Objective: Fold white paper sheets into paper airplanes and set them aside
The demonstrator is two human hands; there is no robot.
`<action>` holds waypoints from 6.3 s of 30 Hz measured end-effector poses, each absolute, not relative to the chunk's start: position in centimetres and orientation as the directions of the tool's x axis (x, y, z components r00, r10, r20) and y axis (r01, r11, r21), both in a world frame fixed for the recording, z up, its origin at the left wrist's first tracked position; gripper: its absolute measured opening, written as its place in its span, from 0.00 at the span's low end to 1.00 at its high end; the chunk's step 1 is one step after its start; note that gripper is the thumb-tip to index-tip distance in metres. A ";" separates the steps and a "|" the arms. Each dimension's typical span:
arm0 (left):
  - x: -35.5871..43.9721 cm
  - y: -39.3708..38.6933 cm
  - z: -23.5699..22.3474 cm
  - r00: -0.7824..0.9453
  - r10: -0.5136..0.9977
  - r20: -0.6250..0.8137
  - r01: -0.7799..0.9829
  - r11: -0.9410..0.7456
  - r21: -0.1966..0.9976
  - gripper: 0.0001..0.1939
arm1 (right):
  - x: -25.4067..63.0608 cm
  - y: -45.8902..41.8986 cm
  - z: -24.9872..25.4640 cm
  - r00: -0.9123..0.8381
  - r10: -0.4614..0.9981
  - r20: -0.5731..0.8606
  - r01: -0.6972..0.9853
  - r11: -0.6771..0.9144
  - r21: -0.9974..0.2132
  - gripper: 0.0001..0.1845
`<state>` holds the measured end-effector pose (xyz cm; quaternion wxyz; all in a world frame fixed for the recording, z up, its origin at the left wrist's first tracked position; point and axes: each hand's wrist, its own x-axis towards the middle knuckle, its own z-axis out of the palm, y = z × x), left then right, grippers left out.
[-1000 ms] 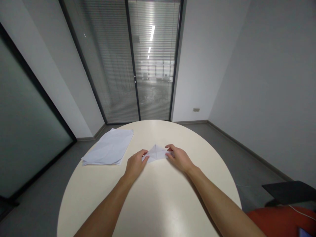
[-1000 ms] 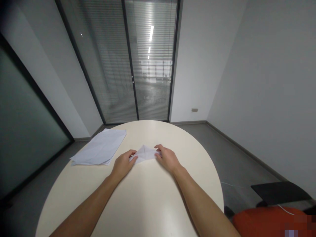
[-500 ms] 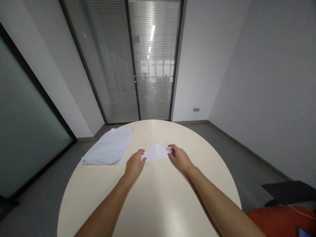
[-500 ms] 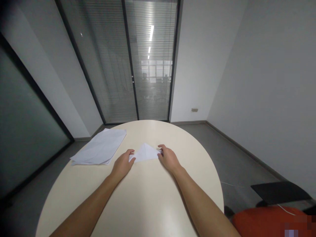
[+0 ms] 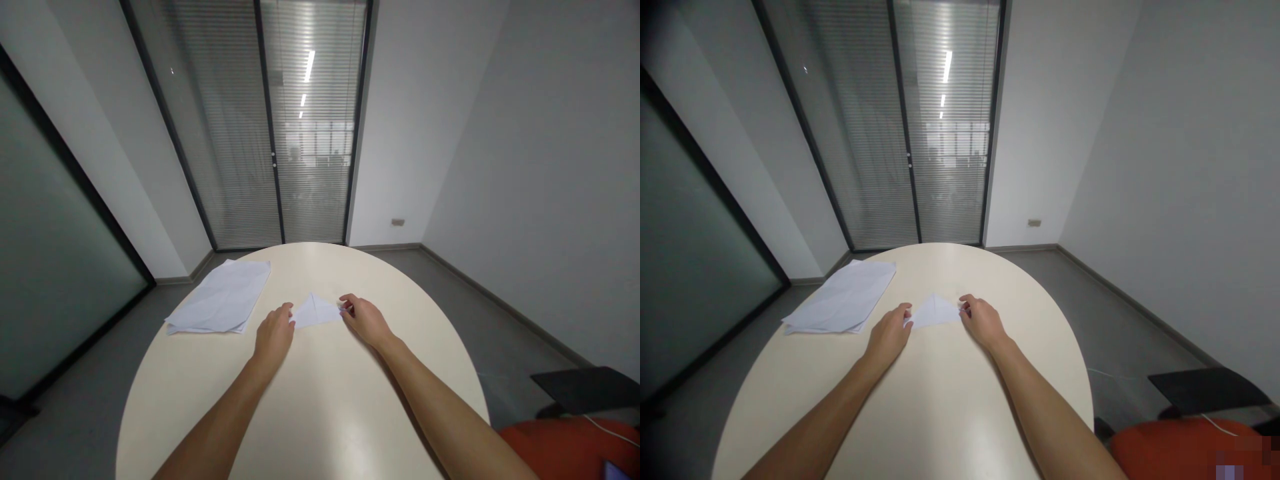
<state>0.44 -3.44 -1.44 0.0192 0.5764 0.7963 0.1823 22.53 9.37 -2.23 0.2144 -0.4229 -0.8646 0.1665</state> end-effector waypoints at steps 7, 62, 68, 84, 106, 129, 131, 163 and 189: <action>0.3 -3.5 -1.4 -0.314 0.935 0.166 0.936 0.276 0.221 0.18 | 22.5 8.8 -1.6 -0.566 0.789 0.240 0.698 0.613 -0.369 0.12; 2.0 -4.2 1.1 -0.239 0.970 0.039 0.971 0.239 -0.009 0.10 | 22.9 7.3 0.9 -0.652 0.751 0.102 0.736 0.660 -0.153 0.15; 1.8 -4.2 1.2 -0.244 0.969 0.025 0.970 0.245 0.000 0.11 | 23.3 7.6 0.8 -0.657 0.744 0.119 0.719 0.667 -0.195 0.16; 1.7 -4.2 0.8 -0.238 0.969 0.070 0.971 0.238 0.007 0.11 | 23.2 8.1 0.3 -0.641 0.749 0.167 0.710 0.662 -0.241 0.23; 1.9 -4.0 1.5 -0.338 0.935 0.111 0.941 0.333 0.061 0.15 | 23.3 9.0 -0.5 -0.533 0.744 0.403 0.674 0.661 -0.328 0.15; 2.0 -4.0 1.0 -0.311 0.918 0.247 0.947 0.320 0.001 0.14 | 22.0 7.5 -0.1 -0.386 0.787 0.481 0.518 0.617 -0.593 0.07; 2.0 -3.9 0.9 -0.288 0.930 0.227 0.955 0.297 -0.003 0.14 | 22.1 7.5 -0.2 -0.415 0.812 0.410 0.600 0.583 -0.548 0.06; 2.1 -3.3 -0.2 -0.306 0.922 0.237 0.950 0.313 0.008 0.18 | 21.5 8.6 -1.5 -0.574 0.476 0.666 0.396 0.874 -0.283 0.14; 1.0 -2.1 -1.6 -0.368 0.913 -0.176 0.328 0.305 0.894 0.09 | 20.1 5.5 -1.1 -0.780 0.394 0.486 0.253 0.909 -0.332 0.15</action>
